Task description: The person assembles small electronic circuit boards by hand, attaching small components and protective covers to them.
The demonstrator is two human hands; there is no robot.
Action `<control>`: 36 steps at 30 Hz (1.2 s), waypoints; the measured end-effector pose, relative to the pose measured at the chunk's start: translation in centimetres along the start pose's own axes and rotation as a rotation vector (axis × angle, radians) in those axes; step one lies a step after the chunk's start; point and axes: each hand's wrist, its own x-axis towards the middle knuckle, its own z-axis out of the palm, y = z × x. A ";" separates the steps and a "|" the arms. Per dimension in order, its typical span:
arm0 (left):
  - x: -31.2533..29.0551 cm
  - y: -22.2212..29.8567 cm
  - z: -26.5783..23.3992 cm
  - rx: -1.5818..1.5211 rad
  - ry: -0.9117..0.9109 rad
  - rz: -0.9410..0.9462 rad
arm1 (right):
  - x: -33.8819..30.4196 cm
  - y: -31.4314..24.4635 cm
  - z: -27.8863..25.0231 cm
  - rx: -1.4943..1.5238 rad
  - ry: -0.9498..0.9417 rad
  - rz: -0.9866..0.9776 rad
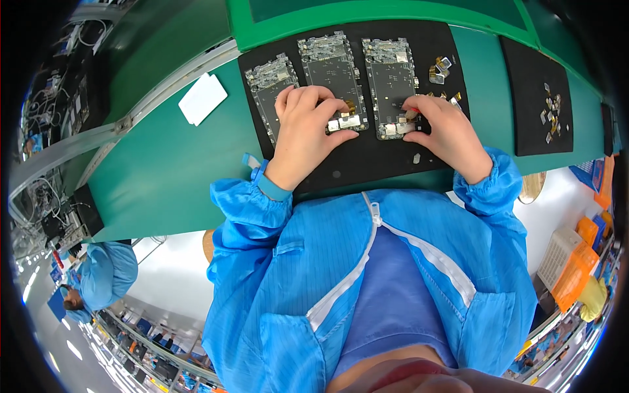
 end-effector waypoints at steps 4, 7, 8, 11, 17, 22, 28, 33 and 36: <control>-0.4 -0.3 0.3 -0.016 -0.016 -0.047 | 0.4 0.3 -0.2 -0.013 -0.026 -0.037; -0.7 0.2 0.0 -0.022 -0.008 -0.077 | 0.4 0.0 -0.5 -0.006 -0.025 -0.031; -0.8 0.3 -0.1 -0.017 0.007 -0.096 | 0.4 -0.7 -1.4 0.127 -0.040 0.055; -1.5 0.0 -0.6 0.003 0.012 -0.121 | 1.3 -1.2 -2.1 0.272 -0.049 0.138; -2.0 -0.6 -0.8 0.069 0.019 -0.114 | 5.6 -1.2 0.0 -0.095 -0.142 -0.388; -2.3 -0.9 -0.7 0.075 -0.002 -0.116 | 8.6 -1.3 1.7 -0.091 -0.137 -0.466; -2.1 -0.6 -0.7 0.144 0.019 -0.111 | 8.5 -0.7 2.3 0.020 -0.283 -0.486; -1.7 0.5 -0.6 0.189 -0.012 -0.100 | 7.1 1.0 -1.1 0.022 -0.111 -0.510; -0.4 2.5 0.2 0.096 -0.092 0.028 | 5.0 2.0 -2.6 -0.001 -0.199 -0.350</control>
